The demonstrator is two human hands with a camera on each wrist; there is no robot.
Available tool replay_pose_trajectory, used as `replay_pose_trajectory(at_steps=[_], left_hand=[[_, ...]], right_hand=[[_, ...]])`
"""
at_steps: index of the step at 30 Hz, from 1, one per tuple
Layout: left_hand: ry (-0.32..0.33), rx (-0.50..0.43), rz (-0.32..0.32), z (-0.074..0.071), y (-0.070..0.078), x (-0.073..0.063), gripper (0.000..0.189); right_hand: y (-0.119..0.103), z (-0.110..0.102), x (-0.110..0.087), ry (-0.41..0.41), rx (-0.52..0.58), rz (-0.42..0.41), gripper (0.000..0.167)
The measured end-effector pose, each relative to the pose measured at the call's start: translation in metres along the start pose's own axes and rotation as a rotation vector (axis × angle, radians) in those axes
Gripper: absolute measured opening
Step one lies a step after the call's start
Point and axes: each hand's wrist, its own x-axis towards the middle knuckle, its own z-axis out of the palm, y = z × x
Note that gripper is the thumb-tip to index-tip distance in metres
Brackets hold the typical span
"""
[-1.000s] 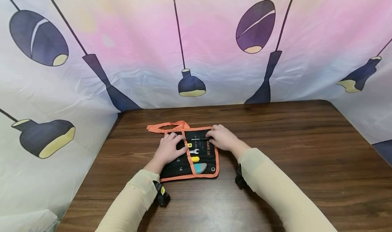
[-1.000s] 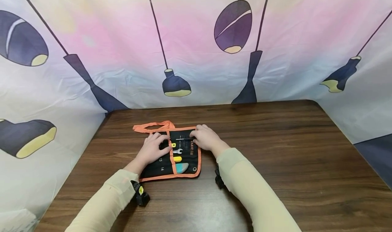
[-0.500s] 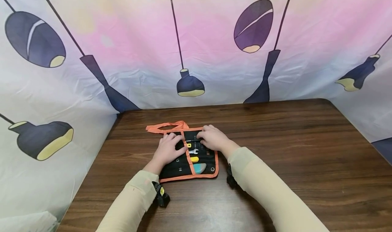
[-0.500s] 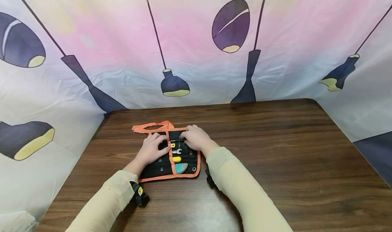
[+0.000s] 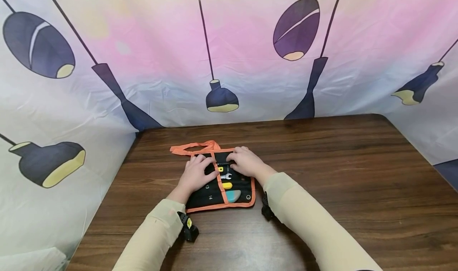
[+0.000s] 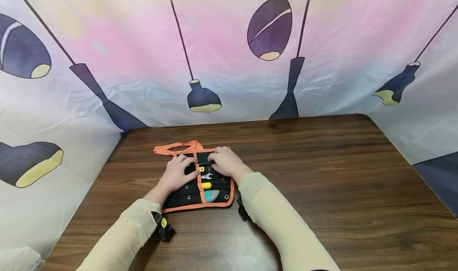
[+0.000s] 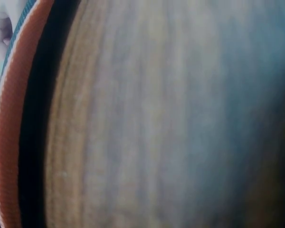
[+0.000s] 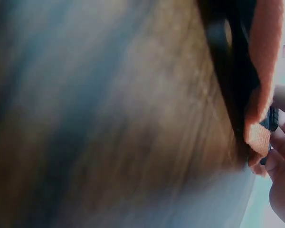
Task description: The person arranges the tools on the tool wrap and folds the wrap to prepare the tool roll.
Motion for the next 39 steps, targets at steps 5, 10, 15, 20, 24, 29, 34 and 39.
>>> replay_pose_trajectory(at_steps=[5, 10, 15, 20, 24, 29, 34, 39], left_hand=[[-0.003, -0.002, -0.015, -0.001, 0.0, 0.0, 0.043], [0.002, -0.011, -0.029, -0.001, 0.0, 0.0, 0.042], [0.005, -0.01, -0.025, -0.002, 0.0, 0.0, 0.042], [0.011, -0.011, -0.014, -0.001, 0.0, 0.0, 0.041], [0.012, -0.001, -0.012, 0.0, 0.0, 0.0, 0.04], [0.008, -0.004, -0.022, 0.0, 0.002, -0.001, 0.041], [0.022, -0.021, -0.028, 0.0, 0.003, -0.001, 0.042], [0.029, -0.011, -0.025, -0.001, 0.001, -0.001, 0.042]], right_hand=[[0.009, 0.0, -0.005, 0.005, 0.031, 0.041, 0.033], [0.021, -0.002, -0.014, 0.044, 0.058, 0.048, 0.03], [0.028, -0.004, -0.018, 0.072, 0.067, 0.037, 0.018], [0.027, -0.006, -0.019, 0.079, 0.074, 0.031, 0.014], [0.025, -0.004, -0.018, 0.088, 0.072, 0.019, 0.014], [0.021, -0.001, -0.015, 0.093, 0.057, 0.019, 0.014], [0.016, 0.0, -0.013, 0.113, 0.078, 0.024, 0.013], [0.013, 0.002, -0.009, 0.111, 0.093, 0.044, 0.014]])
